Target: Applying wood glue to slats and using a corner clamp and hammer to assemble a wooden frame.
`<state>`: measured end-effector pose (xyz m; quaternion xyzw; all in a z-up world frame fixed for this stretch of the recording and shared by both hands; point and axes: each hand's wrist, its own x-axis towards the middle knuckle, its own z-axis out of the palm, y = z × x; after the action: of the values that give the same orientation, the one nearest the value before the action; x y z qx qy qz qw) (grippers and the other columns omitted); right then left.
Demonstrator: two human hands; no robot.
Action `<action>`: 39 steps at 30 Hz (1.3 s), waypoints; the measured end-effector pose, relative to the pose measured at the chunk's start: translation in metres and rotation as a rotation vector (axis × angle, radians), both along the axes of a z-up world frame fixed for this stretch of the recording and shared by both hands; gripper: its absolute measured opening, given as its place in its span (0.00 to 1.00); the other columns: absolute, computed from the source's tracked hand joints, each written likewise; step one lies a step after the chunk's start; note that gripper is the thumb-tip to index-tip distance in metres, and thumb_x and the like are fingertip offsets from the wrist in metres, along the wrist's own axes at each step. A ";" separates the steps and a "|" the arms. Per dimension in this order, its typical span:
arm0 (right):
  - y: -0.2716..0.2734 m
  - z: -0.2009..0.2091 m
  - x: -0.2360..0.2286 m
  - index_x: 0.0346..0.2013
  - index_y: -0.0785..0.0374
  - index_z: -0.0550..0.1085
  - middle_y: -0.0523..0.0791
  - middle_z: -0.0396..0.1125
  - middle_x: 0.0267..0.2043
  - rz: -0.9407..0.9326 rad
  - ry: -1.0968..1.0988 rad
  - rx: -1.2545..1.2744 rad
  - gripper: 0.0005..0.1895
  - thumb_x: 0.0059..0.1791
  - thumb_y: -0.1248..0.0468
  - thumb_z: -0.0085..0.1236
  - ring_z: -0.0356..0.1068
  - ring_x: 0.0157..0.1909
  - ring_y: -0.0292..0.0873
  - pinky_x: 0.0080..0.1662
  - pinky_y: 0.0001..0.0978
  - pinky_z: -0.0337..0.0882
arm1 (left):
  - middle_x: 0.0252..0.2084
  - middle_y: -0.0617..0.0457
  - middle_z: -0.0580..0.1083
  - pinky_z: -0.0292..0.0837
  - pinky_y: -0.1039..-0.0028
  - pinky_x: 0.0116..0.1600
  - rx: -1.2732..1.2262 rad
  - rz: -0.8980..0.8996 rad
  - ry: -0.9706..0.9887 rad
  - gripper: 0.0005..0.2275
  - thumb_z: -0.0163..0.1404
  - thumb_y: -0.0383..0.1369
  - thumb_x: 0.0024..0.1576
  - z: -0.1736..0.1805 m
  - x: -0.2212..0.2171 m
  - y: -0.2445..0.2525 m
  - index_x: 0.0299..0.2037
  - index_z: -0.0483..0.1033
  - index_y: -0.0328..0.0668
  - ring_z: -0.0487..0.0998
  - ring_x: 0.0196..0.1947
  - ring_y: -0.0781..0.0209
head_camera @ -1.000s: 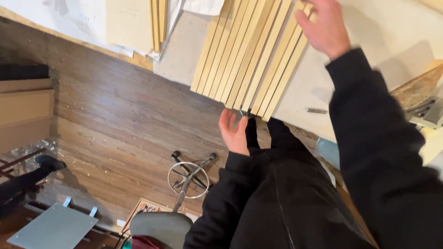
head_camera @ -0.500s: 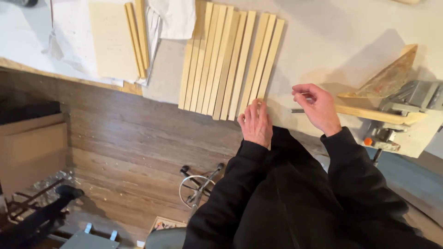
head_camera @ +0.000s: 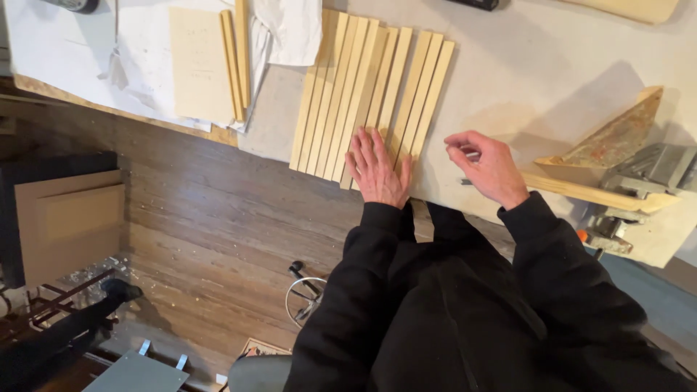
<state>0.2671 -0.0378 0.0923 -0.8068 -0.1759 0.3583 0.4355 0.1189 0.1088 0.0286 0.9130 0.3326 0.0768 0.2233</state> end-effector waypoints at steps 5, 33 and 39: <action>0.002 0.006 -0.004 0.50 0.63 0.78 0.45 0.76 0.43 0.029 0.014 -0.040 0.13 0.54 0.61 0.58 0.77 0.42 0.39 0.45 0.31 0.76 | 0.79 0.37 0.51 0.39 0.46 0.76 -0.087 0.010 0.038 0.38 0.50 0.48 0.59 -0.011 0.005 0.001 0.75 0.51 0.34 0.50 0.78 0.40; 0.011 -0.045 -0.053 0.70 0.64 0.59 0.49 0.63 0.64 -0.121 0.334 0.151 0.33 0.52 0.62 0.56 0.71 0.58 0.45 0.52 0.34 0.78 | 0.69 0.47 0.65 0.48 0.49 0.69 0.112 -0.131 -0.113 0.21 0.52 0.34 0.61 -0.016 -0.019 -0.003 0.65 0.70 0.47 0.62 0.69 0.48; 0.001 -0.054 -0.045 0.67 0.66 0.64 0.51 0.66 0.60 -0.120 0.340 0.124 0.29 0.53 0.62 0.57 0.73 0.55 0.45 0.51 0.35 0.78 | 0.49 0.53 0.73 0.65 0.64 0.54 -0.267 0.260 -0.214 0.15 0.63 0.31 0.55 -0.020 -0.081 -0.058 0.50 0.74 0.45 0.75 0.48 0.57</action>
<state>0.2216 -0.0370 0.0385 -0.7155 -0.0732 0.4512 0.5283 0.0379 0.0511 0.0090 0.8114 0.4292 0.1569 0.3645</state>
